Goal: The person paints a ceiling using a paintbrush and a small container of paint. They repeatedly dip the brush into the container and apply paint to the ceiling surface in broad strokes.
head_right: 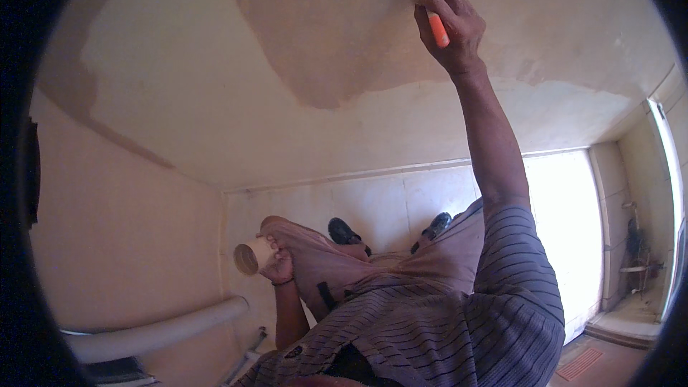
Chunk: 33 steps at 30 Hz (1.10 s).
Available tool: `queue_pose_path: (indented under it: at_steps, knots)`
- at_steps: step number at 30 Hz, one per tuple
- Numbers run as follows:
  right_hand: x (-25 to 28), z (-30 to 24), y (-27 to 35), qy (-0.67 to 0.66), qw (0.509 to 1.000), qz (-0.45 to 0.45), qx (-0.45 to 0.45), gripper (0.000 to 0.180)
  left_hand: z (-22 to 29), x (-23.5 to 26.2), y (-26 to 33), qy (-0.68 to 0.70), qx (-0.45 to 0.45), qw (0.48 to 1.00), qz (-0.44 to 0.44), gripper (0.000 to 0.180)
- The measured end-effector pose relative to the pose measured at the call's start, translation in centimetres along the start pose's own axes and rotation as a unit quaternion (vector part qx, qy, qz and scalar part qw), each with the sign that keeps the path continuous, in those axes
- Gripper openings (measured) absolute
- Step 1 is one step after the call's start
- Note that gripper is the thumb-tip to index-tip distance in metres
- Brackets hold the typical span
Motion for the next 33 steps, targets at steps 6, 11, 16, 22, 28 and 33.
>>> queue_pose_path:
  at_steps: [6, 11, 16, 22, 28, 33]
  knots:
    - [-7.4, -4.8, 5.4, 0.072, 0.982, -0.12, 0.129, 0.028, -0.5, -0.1, -1.0, -0.009, 0.006, 1.0, -0.005, 0.061]
    - [-10.4, -11.4, 10.6, -0.195, 0.921, -0.32, 0.104, 0.019, -1.3, -1.4, -1.2, -0.011, 0.018, 1.0, -0.005, 0.063]
    - [-7.3, -6.6, 8.2, -0.219, 0.941, -0.256, -0.002, 0.018, -1.3, -1.2, -1.2, -0.018, 0.025, 1.0, 0.002, 0.064]
    - [-3.6, -3.2, 0.8, -0.283, 0.941, -0.182, -0.039, 0.016, -0.1, -0.7, -0.4, 0.007, 0.017, 1.0, -0.018, 0.07]
    - [2.5, 4.5, -7.1, -0.144, 0.989, -0.001, -0.026, 0.014, -0.5, -0.6, -0.9, -0.02, 0.021, 1.0, 0.008, 0.067]
    - [9.8, 4.8, -5.5, -0.106, 0.975, 0.184, -0.056, 0.013, -0.1, -0.3, -0.6, -0.027, 0.008, 1.0, 0.005, 0.066]
Point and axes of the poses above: each hand's wrist, its own y-axis away from the middle knuckle, its own x-axis out of the back of the hand, z = x × y, the point moved 8 cm from there along -y, towards the middle knuckle, and after that the axes turned 8 degrees about -z, right-handed, at the moved point
